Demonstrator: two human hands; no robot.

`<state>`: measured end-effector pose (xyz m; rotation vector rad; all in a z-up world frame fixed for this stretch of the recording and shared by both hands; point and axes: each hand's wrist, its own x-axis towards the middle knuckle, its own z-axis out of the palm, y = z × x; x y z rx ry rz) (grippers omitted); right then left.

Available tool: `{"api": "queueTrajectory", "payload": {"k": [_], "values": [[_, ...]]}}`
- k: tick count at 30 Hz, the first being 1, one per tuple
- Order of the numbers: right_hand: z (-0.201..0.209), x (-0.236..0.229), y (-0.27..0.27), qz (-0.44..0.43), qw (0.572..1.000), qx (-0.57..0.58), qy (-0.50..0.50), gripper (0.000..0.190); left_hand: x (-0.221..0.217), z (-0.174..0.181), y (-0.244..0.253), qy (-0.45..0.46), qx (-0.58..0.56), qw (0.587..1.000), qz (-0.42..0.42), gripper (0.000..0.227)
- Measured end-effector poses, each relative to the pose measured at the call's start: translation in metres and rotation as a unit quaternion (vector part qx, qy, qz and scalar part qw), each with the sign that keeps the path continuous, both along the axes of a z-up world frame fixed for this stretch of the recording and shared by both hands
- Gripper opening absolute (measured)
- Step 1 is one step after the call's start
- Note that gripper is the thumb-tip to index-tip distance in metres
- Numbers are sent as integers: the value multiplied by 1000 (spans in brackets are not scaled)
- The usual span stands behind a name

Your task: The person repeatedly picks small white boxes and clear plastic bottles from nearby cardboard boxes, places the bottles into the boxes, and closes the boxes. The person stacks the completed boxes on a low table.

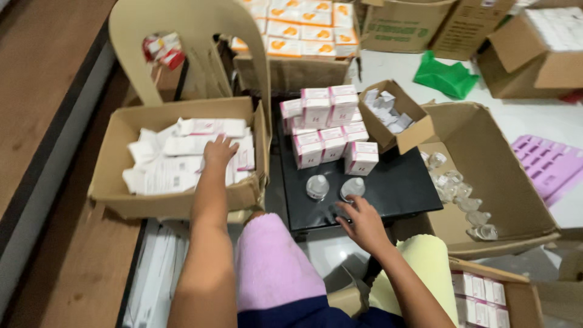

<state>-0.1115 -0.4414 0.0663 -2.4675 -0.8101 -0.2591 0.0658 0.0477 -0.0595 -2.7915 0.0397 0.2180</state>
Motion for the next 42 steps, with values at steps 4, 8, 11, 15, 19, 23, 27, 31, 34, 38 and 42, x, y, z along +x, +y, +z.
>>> {"api": "queueTrajectory", "payload": {"k": [4,8,11,15,19,23,27,31,34,38,42], "values": [[-3,7,-1,-5,1000,-7,23,38,0,28,-4,-50,-12,999,8,34],[-7,6,2,-2,999,26,19,38,-44,112,-25,-266,-121,956,-16,35],[5,13,4,-7,998,62,21,42,-84,203,-56,-383,-278,872,-123,47],[36,19,2,-7,986,161,-52,64,-133,284,-120,-357,-486,775,-187,47],[65,14,-10,12,968,236,-81,116,-148,288,-205,-258,-678,645,-239,47],[60,11,-26,34,974,219,-50,141,-146,251,-281,-130,-707,638,-278,46],[25,18,-30,31,950,302,77,140,-147,205,-327,-45,-808,536,-240,48],[0,28,-34,79,925,358,98,145,-147,166,-352,16,-898,405,-168,56],[-11,28,-33,80,935,325,120,149,-144,142,-357,-15,-903,408,-138,57],[-15,31,-33,45,902,400,155,134,-143,125,-346,-236,-756,593,-146,72],[-19,35,-41,-2,894,415,167,112,-149,116,-342,-206,-707,654,-171,84]]}}
